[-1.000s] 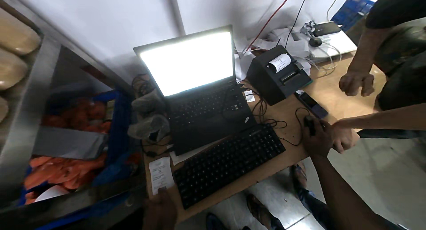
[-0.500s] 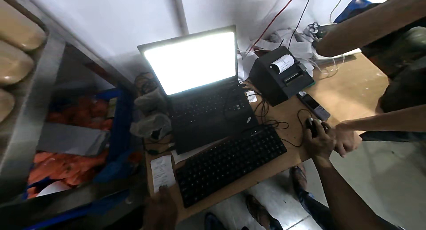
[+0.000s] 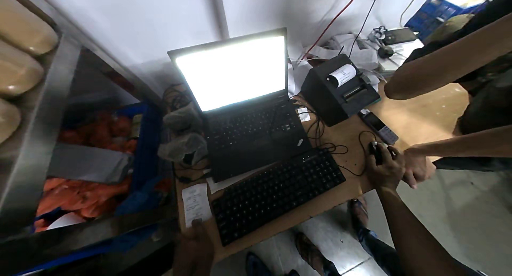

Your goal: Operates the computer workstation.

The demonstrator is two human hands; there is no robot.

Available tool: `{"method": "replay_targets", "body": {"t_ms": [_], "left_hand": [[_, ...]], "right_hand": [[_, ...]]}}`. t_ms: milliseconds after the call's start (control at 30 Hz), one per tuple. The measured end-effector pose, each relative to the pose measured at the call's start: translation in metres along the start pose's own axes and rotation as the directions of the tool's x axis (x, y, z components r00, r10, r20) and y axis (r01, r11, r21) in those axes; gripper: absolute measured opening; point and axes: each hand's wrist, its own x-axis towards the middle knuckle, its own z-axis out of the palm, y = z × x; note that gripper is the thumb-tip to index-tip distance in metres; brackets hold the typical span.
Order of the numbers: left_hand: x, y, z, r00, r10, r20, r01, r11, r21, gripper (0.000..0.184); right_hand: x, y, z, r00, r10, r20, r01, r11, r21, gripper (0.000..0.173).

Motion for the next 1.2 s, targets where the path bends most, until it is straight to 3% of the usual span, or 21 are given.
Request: {"method": "replay_targets", "body": {"t_ms": [1200], "left_hand": [[-0.0009,0.0048,-0.0048,0.999,-0.052,0.017,0.051,0.999,0.015,0.073]], "right_hand": [[0.0009,-0.0058,-0.0047,0.999,0.038,0.019,-0.038,0.999,0.011,0.046]]}}
